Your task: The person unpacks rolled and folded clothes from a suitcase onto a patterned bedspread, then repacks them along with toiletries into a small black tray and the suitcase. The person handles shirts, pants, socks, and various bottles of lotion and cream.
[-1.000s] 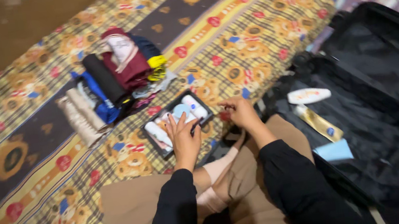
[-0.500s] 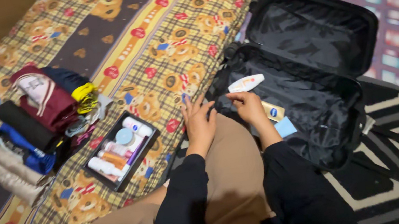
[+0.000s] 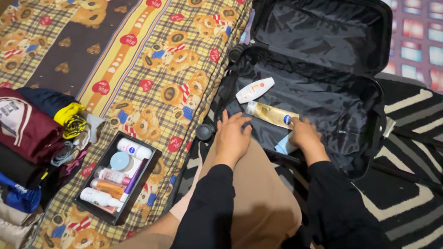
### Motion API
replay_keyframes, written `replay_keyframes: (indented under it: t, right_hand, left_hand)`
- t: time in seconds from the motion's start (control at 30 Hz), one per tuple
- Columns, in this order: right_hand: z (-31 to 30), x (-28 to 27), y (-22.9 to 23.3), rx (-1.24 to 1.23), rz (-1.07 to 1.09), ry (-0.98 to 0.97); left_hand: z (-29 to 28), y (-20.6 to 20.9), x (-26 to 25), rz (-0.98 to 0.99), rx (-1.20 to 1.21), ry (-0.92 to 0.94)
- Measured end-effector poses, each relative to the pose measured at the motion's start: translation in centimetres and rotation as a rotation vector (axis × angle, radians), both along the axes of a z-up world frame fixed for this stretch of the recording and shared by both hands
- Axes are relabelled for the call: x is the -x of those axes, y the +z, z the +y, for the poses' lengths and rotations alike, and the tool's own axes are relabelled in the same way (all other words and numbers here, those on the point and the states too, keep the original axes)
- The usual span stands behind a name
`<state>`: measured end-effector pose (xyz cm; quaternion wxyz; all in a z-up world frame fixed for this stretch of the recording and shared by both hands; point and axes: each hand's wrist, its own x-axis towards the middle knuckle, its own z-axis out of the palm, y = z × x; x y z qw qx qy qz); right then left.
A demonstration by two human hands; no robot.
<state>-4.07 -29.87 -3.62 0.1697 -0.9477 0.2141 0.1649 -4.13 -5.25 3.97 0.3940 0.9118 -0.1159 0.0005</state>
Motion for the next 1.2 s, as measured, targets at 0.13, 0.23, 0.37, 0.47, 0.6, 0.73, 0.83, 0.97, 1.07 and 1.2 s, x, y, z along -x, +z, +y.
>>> replay_keyframes:
  t: [0.13,0.23,0.37,0.47,0.6,0.73,0.83,0.97,1.07,1.2]
  right_hand:
    - [-0.5,0.0,-0.3,0.022,0.099,-0.037]
    - [-1.3,-0.5,-1.1,-0.057,0.033,-0.027]
    - [-1.3,-1.7,-0.4,-0.181,-0.291,0.077]
    - [0.0,-2.5,2.8,-0.26,-0.56,0.091]
    - [3.9,-3.7,8.8,-0.478,-0.811,0.15]
    - [9.3,-5.1,12.0,-0.669,-0.757,0.156]
    - [13.7,-6.1,11.1,-0.896,-0.724,0.243]
    - [20.5,-7.7,7.6,-1.102,-0.615,0.374]
    - [26.1,-8.1,4.8,-1.206,-0.476,0.376]
    - [32.7,-7.8,2.2,-1.405,-0.279,0.378]
  left_hand:
    - [0.0,-0.4,0.3,-0.04,0.014,0.011]
    - [-0.1,-0.8,0.6,-0.074,0.037,0.029]
    - [0.2,-1.2,1.1,-0.163,0.138,0.046]
    - [1.3,-1.4,1.3,-0.178,0.148,0.061]
    - [4.3,-1.4,1.7,-0.237,0.173,0.114]
    - [8.4,-0.7,2.9,-0.286,0.228,0.218]
    - [11.8,0.0,4.1,-0.296,0.206,0.309]
    - [17.0,0.7,6.4,-0.294,0.162,0.405]
    - [21.2,0.9,8.5,-0.304,0.194,0.502]
    - [27.2,0.8,11.6,-0.308,0.165,0.604]
